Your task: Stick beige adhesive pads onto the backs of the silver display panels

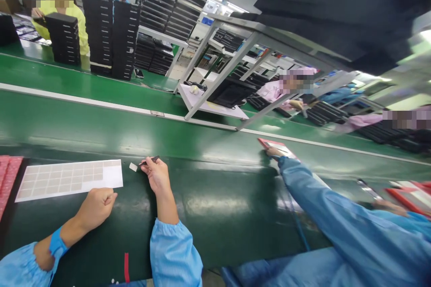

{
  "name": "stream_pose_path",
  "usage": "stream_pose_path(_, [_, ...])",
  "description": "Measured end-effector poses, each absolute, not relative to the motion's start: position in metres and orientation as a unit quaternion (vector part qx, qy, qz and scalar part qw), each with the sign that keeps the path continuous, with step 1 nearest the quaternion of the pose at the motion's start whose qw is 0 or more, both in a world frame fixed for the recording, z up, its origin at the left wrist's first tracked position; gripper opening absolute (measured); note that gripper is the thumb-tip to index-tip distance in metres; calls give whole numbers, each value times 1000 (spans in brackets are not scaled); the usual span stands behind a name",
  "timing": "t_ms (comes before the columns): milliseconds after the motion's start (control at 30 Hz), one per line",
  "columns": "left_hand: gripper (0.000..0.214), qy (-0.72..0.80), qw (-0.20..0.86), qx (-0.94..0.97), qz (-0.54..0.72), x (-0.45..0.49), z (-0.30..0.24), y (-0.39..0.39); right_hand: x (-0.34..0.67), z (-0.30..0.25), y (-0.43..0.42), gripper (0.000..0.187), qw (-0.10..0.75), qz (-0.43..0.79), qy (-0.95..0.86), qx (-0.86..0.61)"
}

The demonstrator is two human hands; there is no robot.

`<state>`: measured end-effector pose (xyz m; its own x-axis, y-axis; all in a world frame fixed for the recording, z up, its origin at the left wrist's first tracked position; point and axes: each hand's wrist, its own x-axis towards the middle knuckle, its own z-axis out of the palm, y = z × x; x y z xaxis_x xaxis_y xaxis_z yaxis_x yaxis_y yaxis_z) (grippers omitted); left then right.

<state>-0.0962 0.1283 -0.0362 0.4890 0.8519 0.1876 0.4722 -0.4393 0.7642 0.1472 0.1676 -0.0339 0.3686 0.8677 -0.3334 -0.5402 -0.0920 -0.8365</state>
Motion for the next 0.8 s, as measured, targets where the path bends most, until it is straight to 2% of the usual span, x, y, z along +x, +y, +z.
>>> stream_pose_path(400, [40,403,316,818,261,-92,-38,119,148,-34,160,73,636,531,-140,-542])
stream_pose_path(600, [42,420,305,826,219,-85,-37,107,145,-23,147,102,616,535,-124,-565])
stream_pose_path(700, [43,428,301,831,187,-81,-40,104,148,-22,144,109,603,533,-113,-583])
stream_pose_path(800, [43,435,303,831,168,-78,-45,104,154,-28,146,109,599,539,-118,-580])
